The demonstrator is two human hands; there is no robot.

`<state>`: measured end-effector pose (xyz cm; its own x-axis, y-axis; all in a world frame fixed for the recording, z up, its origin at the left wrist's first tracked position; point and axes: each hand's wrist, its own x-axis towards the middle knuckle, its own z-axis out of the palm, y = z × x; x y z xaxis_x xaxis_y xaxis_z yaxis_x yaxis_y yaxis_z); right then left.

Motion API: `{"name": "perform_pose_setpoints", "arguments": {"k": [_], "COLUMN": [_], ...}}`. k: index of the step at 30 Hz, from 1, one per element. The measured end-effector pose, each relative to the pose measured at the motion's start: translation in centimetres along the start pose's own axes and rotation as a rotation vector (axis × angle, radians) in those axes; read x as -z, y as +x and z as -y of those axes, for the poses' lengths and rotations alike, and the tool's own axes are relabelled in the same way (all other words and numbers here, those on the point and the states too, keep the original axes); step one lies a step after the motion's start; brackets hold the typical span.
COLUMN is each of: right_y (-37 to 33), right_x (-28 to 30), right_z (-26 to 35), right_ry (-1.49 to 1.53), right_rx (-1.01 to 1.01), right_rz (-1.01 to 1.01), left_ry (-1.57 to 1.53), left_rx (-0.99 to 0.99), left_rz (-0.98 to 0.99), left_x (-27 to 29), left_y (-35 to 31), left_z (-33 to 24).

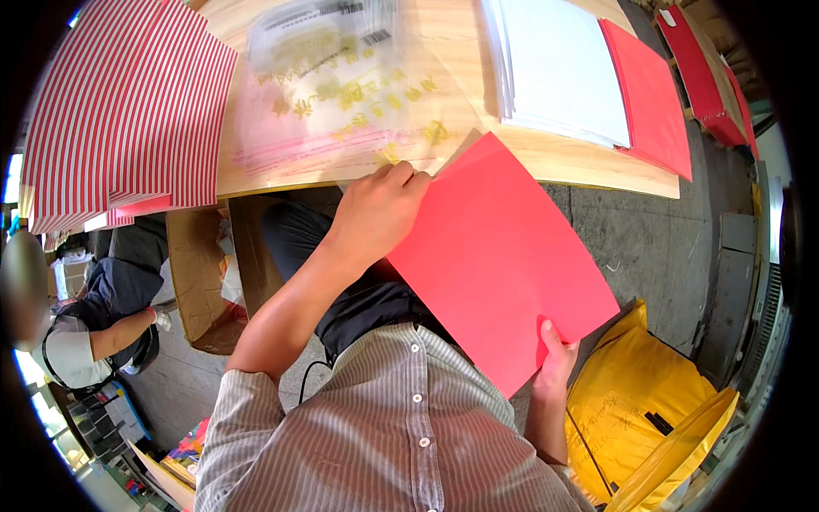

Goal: The person sits at a table and repeatedly inserts red and white sheets of paper into clear plastic sleeves. They seal the sleeves and place the finished units into a growing stack on the table. The process is repetitive, alternating between red and white paper types.

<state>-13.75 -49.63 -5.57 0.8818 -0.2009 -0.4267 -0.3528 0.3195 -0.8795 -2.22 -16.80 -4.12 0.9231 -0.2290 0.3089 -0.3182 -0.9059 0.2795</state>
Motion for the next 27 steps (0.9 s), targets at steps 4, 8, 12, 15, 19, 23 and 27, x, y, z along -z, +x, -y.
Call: {"name": "perform_pose_setpoints", "arguments": {"k": [4,8,12,15,19,23,27], "right_y": [-1.1,-1.2,-0.9,-0.8,-1.5,-2.5,-2.9], "right_x": [-0.9,-1.1,-1.2,-1.2,-0.7,-0.1,0.5], "right_z": [0.4,0.7,0.6,0.6,1.1,1.6,1.4], "right_ry": [0.062,0.141,0.088,0.069,0.083,0.086,0.111], "right_rx": [-0.018,-0.096,-0.051,-0.038,-0.054,-0.039,-0.023], "right_rz": [-0.017,0.001,0.013,-0.004,-0.001,-0.036,-0.062], "left_ry": [0.031,0.047,0.05,0.068,0.07,0.044,0.043], "left_rx": [0.03,0.007,0.028,0.041,0.045,0.047,0.022], "left_rz": [0.033,0.024,0.034,0.032,0.027,0.044,0.062], "left_x": [-0.3,-0.8,-0.6,-0.3,-0.3,-0.7,-1.2], "left_y": [0.3,0.4,0.8,0.8,0.9,1.2,1.3], "left_z": [-0.4,-0.8,-0.5,0.0,-0.3,-1.3,-1.7]}}
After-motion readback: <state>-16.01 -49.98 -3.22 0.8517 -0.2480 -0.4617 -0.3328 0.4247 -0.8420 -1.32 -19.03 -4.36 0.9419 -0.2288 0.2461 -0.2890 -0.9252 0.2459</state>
